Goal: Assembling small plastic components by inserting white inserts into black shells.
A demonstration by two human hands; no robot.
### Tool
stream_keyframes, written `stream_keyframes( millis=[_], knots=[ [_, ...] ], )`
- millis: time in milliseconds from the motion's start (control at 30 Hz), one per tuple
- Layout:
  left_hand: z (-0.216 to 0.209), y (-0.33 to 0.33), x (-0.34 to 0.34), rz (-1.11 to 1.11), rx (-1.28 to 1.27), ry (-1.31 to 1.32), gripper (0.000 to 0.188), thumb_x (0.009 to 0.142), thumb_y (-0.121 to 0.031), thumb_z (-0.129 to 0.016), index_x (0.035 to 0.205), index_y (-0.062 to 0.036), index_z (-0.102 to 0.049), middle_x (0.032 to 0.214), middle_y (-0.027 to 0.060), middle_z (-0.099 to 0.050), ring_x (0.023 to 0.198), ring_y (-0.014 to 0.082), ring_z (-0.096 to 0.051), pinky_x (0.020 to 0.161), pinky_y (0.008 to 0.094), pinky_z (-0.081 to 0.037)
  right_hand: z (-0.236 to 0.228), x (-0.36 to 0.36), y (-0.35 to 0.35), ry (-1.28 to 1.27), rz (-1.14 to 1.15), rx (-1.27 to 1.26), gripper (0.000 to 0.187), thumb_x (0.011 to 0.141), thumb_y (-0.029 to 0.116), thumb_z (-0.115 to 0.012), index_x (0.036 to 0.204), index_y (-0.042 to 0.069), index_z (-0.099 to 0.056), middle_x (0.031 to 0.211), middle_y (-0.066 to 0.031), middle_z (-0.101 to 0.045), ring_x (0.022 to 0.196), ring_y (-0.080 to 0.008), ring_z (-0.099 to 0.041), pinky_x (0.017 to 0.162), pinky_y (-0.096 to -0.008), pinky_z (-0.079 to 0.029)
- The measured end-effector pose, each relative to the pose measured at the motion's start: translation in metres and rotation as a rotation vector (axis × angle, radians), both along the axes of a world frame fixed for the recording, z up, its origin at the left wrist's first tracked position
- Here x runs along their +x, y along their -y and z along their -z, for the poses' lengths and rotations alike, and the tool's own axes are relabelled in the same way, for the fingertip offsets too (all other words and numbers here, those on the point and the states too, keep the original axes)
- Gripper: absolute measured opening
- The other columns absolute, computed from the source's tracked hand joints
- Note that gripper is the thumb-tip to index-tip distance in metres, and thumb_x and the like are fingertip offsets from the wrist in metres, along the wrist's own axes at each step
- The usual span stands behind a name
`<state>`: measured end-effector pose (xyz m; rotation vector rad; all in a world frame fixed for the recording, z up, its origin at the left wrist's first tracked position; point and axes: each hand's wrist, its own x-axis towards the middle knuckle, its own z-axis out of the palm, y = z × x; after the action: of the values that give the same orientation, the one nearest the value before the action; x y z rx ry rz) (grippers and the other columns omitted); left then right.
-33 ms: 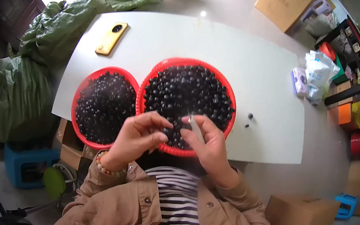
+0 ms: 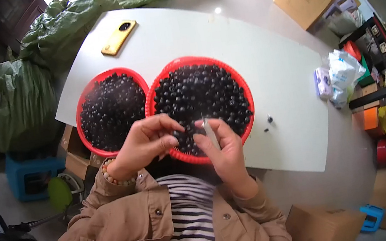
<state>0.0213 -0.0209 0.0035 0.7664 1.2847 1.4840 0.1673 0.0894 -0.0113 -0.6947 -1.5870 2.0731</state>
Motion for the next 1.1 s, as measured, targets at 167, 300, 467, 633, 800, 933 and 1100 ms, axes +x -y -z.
stream_keyframes(
  millis=[167, 300, 467, 633, 800, 933, 1100],
  knots=[
    [0.011, 0.000, -0.005, -0.070, 0.115, 0.026, 0.014, 0.086, -0.010, -0.051, 0.093, 0.0009, -0.051, 0.077, 0.0032, -0.053, 0.055, 0.0044, -0.049, 0.045, 0.0150, -0.041, 0.005, 0.004, -0.002, -0.070, -0.127, 0.119, 0.029, 0.083, 0.020, -0.058, 0.105, 0.002, -0.052, 0.077, 0.0058, -0.048, 0.066, 0.0005, -0.038, 0.057, -0.0129, -0.030],
    [0.011, 0.001, -0.004, -0.056, 0.107, 0.129, 0.019, 0.085, -0.014, -0.053, 0.096, 0.0009, -0.049, 0.084, 0.0099, -0.057, 0.058, 0.0079, -0.054, 0.047, 0.0179, -0.046, 0.004, 0.003, 0.000, -0.079, -0.181, 0.143, 0.032, 0.085, 0.025, -0.054, 0.106, 0.000, -0.050, 0.075, 0.0047, -0.048, 0.066, -0.0009, -0.038, 0.058, -0.0144, -0.030],
    [0.016, 0.002, -0.001, -0.084, 0.135, 0.108, 0.021, 0.084, -0.012, -0.055, 0.098, 0.0025, -0.053, 0.083, 0.0082, -0.056, 0.057, 0.0079, -0.053, 0.046, 0.0176, -0.045, -0.001, 0.003, 0.003, -0.061, -0.190, 0.231, 0.031, 0.086, 0.023, -0.053, 0.109, 0.003, -0.048, 0.070, 0.0007, -0.053, 0.060, -0.0017, -0.040, 0.054, -0.0163, -0.033],
    [0.013, -0.001, 0.001, -0.075, 0.113, 0.025, 0.022, 0.082, -0.008, -0.056, 0.100, 0.0049, -0.055, 0.086, 0.0073, -0.052, 0.059, 0.0077, -0.054, 0.048, 0.0176, -0.047, -0.004, 0.002, 0.001, -0.062, -0.224, 0.302, 0.031, 0.084, 0.017, -0.055, 0.110, 0.002, -0.048, 0.065, -0.0004, -0.052, 0.057, -0.0025, -0.043, 0.053, -0.0175, -0.035],
    [0.015, -0.001, 0.000, -0.063, 0.107, -0.055, 0.023, 0.081, -0.006, -0.056, 0.100, 0.0060, -0.055, 0.087, 0.0072, -0.050, 0.061, 0.0077, -0.055, 0.050, 0.0173, -0.049, -0.008, 0.001, 0.002, -0.032, -0.220, 0.352, 0.031, 0.083, 0.016, -0.056, 0.109, 0.002, -0.049, 0.070, -0.0040, -0.057, 0.061, -0.0041, -0.050, 0.055, -0.0192, -0.039],
    [0.011, -0.001, 0.001, -0.082, 0.086, -0.016, 0.020, 0.081, -0.006, -0.057, 0.098, 0.0053, -0.055, 0.085, 0.0072, -0.053, 0.059, 0.0075, -0.055, 0.049, 0.0175, -0.048, -0.010, 0.001, 0.003, -0.027, -0.219, 0.337, 0.031, 0.083, 0.016, -0.056, 0.109, 0.002, -0.049, 0.071, -0.0045, -0.058, 0.062, -0.0043, -0.051, 0.056, -0.0192, -0.040],
    [0.013, -0.001, 0.002, -0.108, 0.076, 0.058, 0.017, 0.080, -0.006, -0.058, 0.093, 0.0043, -0.056, 0.082, 0.0076, -0.056, 0.057, 0.0075, -0.054, 0.047, 0.0182, -0.047, -0.012, 0.001, 0.003, -0.020, -0.222, 0.328, 0.030, 0.083, 0.016, -0.056, 0.109, 0.002, -0.049, 0.070, -0.0033, -0.057, 0.061, -0.0035, -0.049, 0.055, -0.0184, -0.039]
  ],
)
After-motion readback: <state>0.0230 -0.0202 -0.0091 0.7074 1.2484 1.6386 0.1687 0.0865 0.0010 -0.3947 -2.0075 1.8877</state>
